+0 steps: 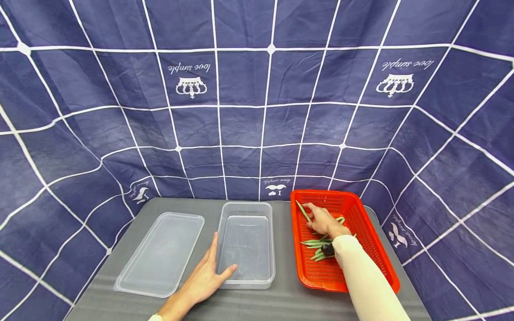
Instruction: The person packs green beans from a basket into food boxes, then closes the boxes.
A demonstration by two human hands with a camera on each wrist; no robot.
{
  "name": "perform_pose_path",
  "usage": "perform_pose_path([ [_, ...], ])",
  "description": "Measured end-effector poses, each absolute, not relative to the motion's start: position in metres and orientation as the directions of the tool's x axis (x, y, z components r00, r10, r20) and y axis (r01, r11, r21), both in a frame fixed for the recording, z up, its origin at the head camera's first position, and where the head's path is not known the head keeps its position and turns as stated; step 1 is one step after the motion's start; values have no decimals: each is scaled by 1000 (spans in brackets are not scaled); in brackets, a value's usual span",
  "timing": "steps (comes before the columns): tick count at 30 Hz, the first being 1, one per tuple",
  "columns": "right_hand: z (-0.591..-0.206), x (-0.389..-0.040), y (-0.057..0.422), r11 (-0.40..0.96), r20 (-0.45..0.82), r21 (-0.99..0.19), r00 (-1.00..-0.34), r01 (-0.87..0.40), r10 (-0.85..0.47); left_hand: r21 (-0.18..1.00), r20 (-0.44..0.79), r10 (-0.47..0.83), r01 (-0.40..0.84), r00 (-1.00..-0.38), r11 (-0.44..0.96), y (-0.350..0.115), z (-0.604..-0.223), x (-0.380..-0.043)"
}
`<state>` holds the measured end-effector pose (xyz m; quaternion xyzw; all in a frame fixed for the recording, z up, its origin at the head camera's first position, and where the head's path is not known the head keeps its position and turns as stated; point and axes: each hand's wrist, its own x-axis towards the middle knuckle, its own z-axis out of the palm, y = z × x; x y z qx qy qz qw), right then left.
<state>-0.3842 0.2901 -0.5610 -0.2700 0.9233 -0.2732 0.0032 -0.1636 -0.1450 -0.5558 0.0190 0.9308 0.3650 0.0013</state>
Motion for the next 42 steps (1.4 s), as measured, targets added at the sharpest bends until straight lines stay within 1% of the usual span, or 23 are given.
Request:
perform_pose_path([
  [2,-545,-370,279,717,106,-529,-874,-454,-474,679,18,40,41,-999,733,-145,-555,-163],
  [4,-545,-366,277,714,115,-533,-875,-454,-470,677,23,39,45,-999,735,-145,-555,-162],
  [6,-565,-378,284,689,176,-520,-852,-505,-492,674,24,38,44,-999,737,-145,-555,-161],
  [9,-598,-400,298,671,235,-494,-828,-553,-510,675,26,37,45,-999,737,-145,-556,-162],
  [11,-617,-416,306,689,246,-472,-833,-549,-496,677,31,39,49,-999,735,-145,-556,-163],
  [13,-619,-422,309,712,231,-465,-848,-526,-476,678,36,39,53,-999,733,-144,-555,-165],
  [15,-615,-420,310,708,250,-455,-841,-540,-481,679,41,42,58,-998,732,-144,-555,-167],
  [19,-593,-410,308,668,267,-485,-823,-564,-501,683,39,51,64,-998,728,-145,-553,-169],
  [21,-595,-413,310,653,298,-478,-808,-587,-508,684,36,56,66,-998,727,-145,-553,-168],
  [24,-582,-401,305,651,304,-470,-802,-596,-515,677,30,60,64,-998,733,-146,-553,-166],
  [26,-571,-391,298,662,299,-475,-814,-579,-498,675,26,60,62,-998,735,-147,-553,-165],
  [29,-539,-366,281,707,238,-491,-859,-509,-454,674,18,61,57,-998,737,-147,-553,-165],
  [32,-521,-353,270,740,211,-484,-883,-467,-419,676,11,60,52,-998,735,-147,-553,-165],
  [34,-516,-351,266,748,205,-485,-890,-454,-407,677,9,61,51,-998,734,-147,-554,-166],
  [42,-506,-351,263,728,250,-500,-883,-469,-397,682,-2,57,41,-998,731,-147,-554,-165],
])
